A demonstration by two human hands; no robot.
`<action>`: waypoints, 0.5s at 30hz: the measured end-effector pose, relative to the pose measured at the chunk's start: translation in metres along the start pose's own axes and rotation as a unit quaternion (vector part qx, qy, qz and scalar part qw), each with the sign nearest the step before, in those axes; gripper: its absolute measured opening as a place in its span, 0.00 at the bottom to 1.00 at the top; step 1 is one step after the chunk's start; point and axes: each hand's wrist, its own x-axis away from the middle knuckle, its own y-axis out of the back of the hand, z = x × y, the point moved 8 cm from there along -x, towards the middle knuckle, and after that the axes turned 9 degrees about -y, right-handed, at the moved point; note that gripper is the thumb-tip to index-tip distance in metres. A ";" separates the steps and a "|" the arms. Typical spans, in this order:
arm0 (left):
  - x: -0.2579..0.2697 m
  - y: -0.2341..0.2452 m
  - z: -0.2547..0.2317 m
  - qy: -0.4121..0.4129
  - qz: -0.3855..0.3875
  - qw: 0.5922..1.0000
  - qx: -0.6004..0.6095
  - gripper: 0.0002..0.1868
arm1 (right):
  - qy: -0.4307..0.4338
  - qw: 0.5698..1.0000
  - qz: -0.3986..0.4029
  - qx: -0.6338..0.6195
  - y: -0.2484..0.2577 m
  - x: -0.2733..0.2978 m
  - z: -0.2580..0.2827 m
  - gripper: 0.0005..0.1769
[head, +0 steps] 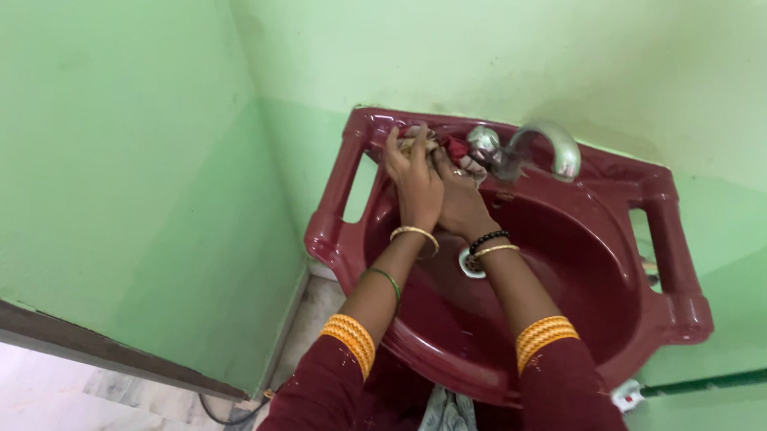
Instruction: The person uses a cloth to wipe the surface of a maroon wall-mounted sink and the chrome faucet. They repeatedly wet the cloth under the running tap and scrub different areas of the sink basin and faucet.
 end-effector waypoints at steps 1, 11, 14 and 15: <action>0.001 0.002 0.002 0.021 0.004 1.000 -0.006 0.25 | 0.009 0.999 -0.002 0.034 -0.007 -0.009 -0.005 0.39; 0.015 -0.040 0.024 0.038 0.171 0.983 0.050 0.30 | -0.079 0.985 -0.107 0.113 -0.060 -0.039 -0.059 0.30; 0.016 -0.040 0.032 0.056 0.151 0.985 0.062 0.30 | -0.096 0.969 -0.199 0.106 -0.049 -0.046 -0.041 0.33; 0.016 -0.038 0.037 0.078 0.136 0.984 0.078 0.29 | -0.104 0.961 -0.241 0.091 -0.043 -0.046 -0.034 0.34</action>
